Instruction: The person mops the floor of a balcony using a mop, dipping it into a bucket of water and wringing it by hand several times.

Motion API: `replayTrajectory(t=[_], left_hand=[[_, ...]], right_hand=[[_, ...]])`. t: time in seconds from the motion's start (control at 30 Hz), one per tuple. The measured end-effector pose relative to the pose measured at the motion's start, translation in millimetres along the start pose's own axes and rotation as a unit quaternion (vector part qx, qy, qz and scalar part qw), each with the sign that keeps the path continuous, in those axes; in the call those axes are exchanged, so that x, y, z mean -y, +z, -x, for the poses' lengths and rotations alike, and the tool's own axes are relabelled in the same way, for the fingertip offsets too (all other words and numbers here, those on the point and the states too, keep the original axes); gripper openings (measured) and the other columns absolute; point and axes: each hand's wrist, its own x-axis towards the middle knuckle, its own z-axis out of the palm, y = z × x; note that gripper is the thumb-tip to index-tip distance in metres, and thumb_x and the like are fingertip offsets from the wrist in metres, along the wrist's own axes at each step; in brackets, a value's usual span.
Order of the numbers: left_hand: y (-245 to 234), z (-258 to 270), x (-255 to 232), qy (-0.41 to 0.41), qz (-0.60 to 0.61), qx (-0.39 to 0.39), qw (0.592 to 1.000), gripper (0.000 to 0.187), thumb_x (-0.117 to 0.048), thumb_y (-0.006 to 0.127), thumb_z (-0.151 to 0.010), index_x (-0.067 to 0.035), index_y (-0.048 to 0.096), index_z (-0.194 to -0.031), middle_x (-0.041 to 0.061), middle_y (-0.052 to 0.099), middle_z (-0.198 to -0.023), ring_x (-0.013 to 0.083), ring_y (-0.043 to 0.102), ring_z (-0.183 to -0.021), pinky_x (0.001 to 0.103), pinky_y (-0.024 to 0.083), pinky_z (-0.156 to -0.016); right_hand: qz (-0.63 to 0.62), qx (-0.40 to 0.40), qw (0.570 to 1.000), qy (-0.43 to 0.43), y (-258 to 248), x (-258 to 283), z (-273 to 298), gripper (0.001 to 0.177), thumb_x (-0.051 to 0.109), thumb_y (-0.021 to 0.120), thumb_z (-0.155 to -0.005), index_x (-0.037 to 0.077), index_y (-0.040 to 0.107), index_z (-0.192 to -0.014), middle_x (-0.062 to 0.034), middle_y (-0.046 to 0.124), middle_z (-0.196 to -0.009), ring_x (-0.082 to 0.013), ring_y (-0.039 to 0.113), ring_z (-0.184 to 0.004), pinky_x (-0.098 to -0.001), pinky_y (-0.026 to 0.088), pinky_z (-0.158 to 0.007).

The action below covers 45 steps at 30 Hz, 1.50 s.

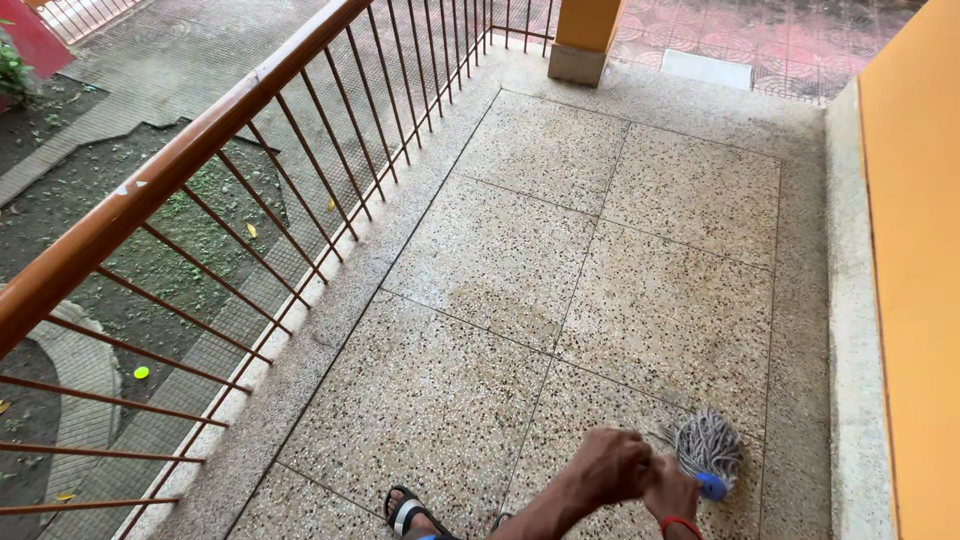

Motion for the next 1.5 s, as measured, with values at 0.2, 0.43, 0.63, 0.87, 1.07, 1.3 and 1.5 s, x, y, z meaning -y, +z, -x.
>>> replayTrajectory(t=[0.2,0.43,0.63,0.87,1.07,1.3,1.5], left_hand=[[-22.0,-33.8,-2.4,-0.143,0.404,-0.019,0.903,0.030,-0.030,0.062,-0.095,-0.008,0.070,-0.078,0.003,0.064,-0.069,0.0081,0.051,-0.052,0.023,0.040,-0.046],[-95.2,-64.3,5.7,-0.308,0.401,-0.219,0.834,0.046,-0.028,0.064,-0.092,-0.008,0.058,-0.051,0.002,0.052,-0.045,0.0064,0.039,-0.037,0.025,0.027,-0.038],[-157.6,-47.9,29.9,-0.321,0.368,-0.283,0.826,0.048,-0.028,0.067,-0.095,-0.005,0.063,-0.053,0.000,0.052,-0.045,0.0081,0.039,-0.036,0.028,0.028,-0.038],[-230.8,6.0,91.5,-0.357,0.308,-0.451,0.758,0.037,-0.022,0.066,-0.091,-0.005,0.075,-0.060,0.002,0.057,-0.043,0.0091,0.042,-0.036,0.030,0.028,-0.038],[-280.9,135.8,126.0,-0.395,0.223,-0.661,0.598,0.051,-0.017,0.070,-0.098,0.002,0.056,-0.053,0.003,0.044,-0.048,0.0092,0.036,-0.044,0.029,0.026,-0.046],[-296.6,216.4,72.7,-0.428,0.107,-0.778,0.446,0.040,-0.013,0.067,-0.095,0.004,0.068,-0.059,0.007,0.059,-0.051,0.0110,0.050,-0.046,0.028,0.039,-0.049],[-259.4,214.0,14.9,-0.515,-0.041,-0.711,0.477,0.019,-0.008,0.063,-0.088,0.002,0.074,-0.076,0.008,0.064,-0.051,0.0117,0.059,-0.044,0.031,0.043,-0.042]], right_hand=[[-0.304,-0.031,0.931,0.202,-12.8,9.2,-33.8,0.039,0.044,0.062,-0.091,0.014,0.067,-0.114,-0.0222,0.073,-0.105,-0.0437,0.069,-0.103,-0.0534,0.053,-0.089],[-0.263,-0.145,0.949,0.091,-11.9,74.4,-79.4,0.041,0.040,0.067,-0.086,0.005,0.069,-0.106,-0.0248,0.074,-0.102,-0.0457,0.071,-0.101,-0.0518,0.056,-0.085],[-0.268,-0.138,0.954,0.006,-18.7,141.7,-118.4,0.038,0.044,0.059,-0.094,0.011,0.068,-0.111,-0.0200,0.076,-0.098,-0.0424,0.073,-0.097,-0.0515,0.057,-0.079],[-0.320,-0.064,0.937,-0.122,15.9,270.0,-160.5,0.043,0.049,0.069,-0.081,0.012,0.064,-0.103,-0.0157,0.077,-0.085,-0.0367,0.079,-0.079,-0.0483,0.062,-0.068],[-0.236,-0.009,0.932,-0.273,43.0,427.5,-113.7,0.024,0.035,0.064,-0.097,0.011,0.063,-0.094,-0.0188,0.072,-0.078,-0.0427,0.069,-0.076,-0.0553,0.052,-0.064],[-0.240,0.186,0.891,-0.339,0.5,525.1,-14.8,0.030,0.038,0.063,-0.098,0.009,0.061,-0.093,-0.0141,0.065,-0.074,-0.0336,0.069,-0.073,-0.0493,0.055,-0.068],[-0.312,0.028,0.742,-0.593,5.4,502.8,20.6,0.028,0.030,0.075,-0.088,0.005,0.068,-0.079,-0.0306,0.059,-0.105,-0.0390,0.058,-0.094,-0.0481,0.050,-0.079]])
